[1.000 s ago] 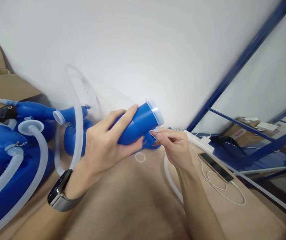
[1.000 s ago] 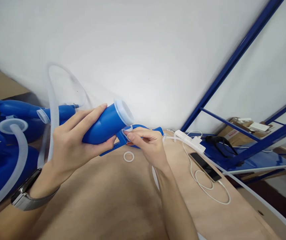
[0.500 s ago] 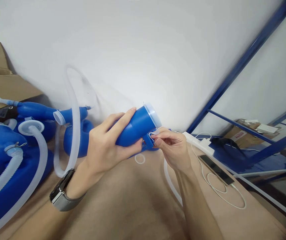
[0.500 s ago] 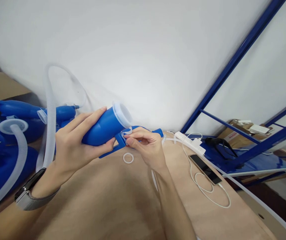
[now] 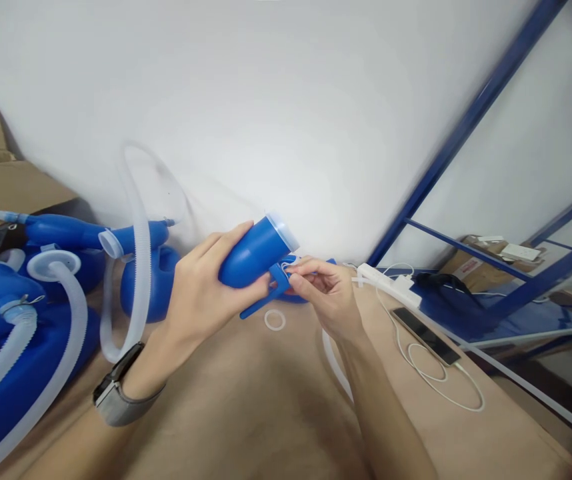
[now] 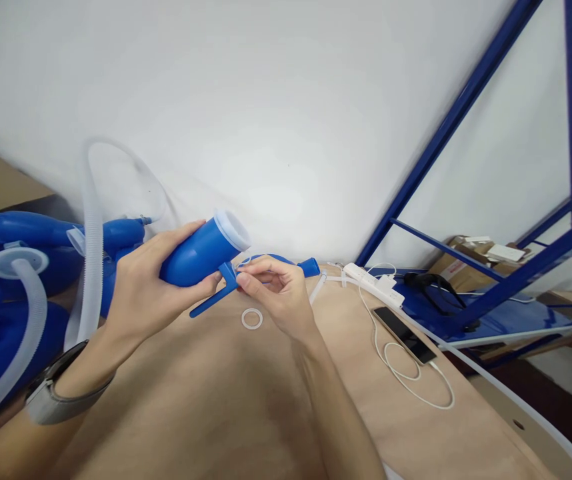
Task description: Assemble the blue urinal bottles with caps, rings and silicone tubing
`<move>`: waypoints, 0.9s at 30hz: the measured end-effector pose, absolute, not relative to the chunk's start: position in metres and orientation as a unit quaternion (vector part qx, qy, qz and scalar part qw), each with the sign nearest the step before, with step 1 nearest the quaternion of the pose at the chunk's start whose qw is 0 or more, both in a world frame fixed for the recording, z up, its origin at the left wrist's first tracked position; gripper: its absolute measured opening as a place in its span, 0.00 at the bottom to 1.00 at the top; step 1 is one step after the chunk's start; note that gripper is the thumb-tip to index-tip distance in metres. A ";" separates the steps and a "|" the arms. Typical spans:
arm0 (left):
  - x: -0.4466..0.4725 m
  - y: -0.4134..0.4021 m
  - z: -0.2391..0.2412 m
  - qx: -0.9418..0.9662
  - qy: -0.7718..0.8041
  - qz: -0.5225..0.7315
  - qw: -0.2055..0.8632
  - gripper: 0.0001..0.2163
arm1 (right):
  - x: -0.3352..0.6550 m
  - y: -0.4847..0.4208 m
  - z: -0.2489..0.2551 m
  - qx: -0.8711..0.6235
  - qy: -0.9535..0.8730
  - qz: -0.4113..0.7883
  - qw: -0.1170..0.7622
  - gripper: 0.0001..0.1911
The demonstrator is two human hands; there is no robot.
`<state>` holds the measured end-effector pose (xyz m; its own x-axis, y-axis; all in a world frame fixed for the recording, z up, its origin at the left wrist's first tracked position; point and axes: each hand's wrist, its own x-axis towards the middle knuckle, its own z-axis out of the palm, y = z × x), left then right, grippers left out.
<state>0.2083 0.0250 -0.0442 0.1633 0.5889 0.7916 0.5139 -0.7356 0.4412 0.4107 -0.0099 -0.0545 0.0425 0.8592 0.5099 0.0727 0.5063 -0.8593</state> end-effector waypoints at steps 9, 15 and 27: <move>0.212 0.042 -0.057 0.790 0.471 0.393 0.024 0.31 | 0.430 0.001 -0.060 -0.558 -0.716 0.183 0.377 0.25; 0.207 0.073 -0.068 0.793 0.536 0.263 0.123 0.35 | 0.462 0.024 -0.094 -0.632 -0.738 0.238 0.006 0.35; 0.193 0.101 -0.088 0.834 0.483 0.200 0.178 0.28 | 0.447 0.049 -0.148 -0.621 -0.745 0.232 -0.080 0.33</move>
